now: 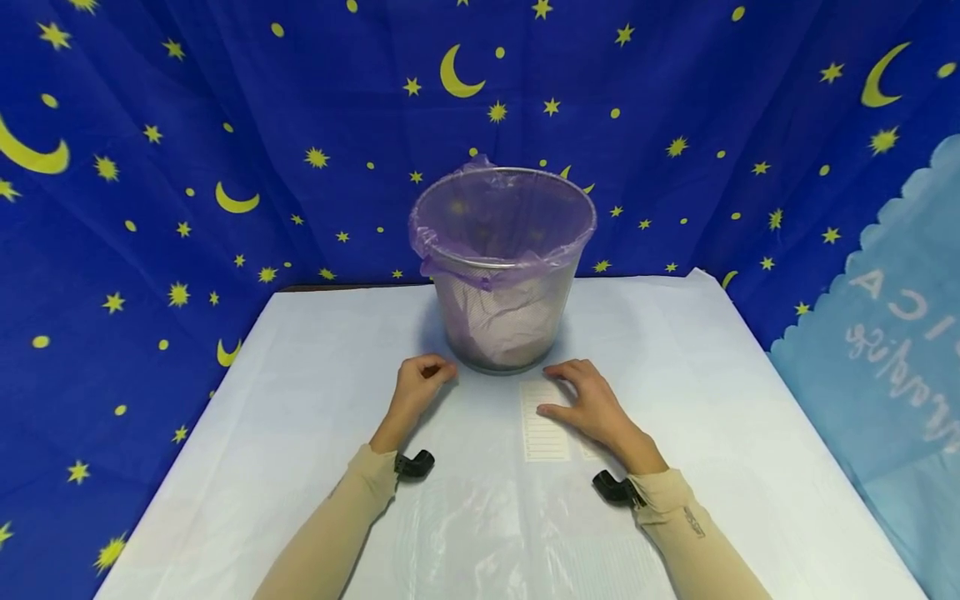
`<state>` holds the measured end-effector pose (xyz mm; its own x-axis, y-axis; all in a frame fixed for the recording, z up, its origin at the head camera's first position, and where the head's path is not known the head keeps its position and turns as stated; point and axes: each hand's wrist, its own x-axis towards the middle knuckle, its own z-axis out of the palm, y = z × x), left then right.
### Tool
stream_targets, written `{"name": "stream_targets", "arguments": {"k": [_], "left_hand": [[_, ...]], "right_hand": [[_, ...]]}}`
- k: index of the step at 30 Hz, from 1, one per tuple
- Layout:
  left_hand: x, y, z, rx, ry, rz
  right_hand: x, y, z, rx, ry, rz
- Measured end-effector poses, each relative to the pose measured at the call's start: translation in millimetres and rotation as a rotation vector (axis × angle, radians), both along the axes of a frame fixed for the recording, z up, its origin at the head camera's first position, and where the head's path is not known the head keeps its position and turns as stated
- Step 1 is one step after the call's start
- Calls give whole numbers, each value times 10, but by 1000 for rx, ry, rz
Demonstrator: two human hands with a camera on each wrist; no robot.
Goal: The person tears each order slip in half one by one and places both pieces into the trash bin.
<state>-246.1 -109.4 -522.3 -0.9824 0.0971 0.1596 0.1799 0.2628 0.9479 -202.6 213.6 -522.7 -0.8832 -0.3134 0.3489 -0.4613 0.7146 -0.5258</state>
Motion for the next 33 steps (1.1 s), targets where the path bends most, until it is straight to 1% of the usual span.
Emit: {"name": "stream_targets", "arguments": {"k": [5,8,12,17,19,24,26,30,33], "left_hand": [[33,60,30,8,10,-19],[52,90,18,-1,27,-24],[88,115,-14,-9,36,-42],[121,109,-39,23,18,-64],[163,112,47,19,6,-81],[165,116,62,9,7,-88],[133,115,-21,8,23,-79],[136,118,-26,-8,41,-82],[140,118,-26,-23,40,-82]], "right_hand": [[-6,-26,24,2,67,11],[-7,-29,31,-3,80,3],[12,-29,18,2,45,-4],[37,-41,1,34,16,-3],[41,-46,7,40,13,-4],[37,-53,28,42,16,1],[45,-55,32,33,18,9],[52,-63,33,15,16,15],[51,-63,28,6,8,13]]}}
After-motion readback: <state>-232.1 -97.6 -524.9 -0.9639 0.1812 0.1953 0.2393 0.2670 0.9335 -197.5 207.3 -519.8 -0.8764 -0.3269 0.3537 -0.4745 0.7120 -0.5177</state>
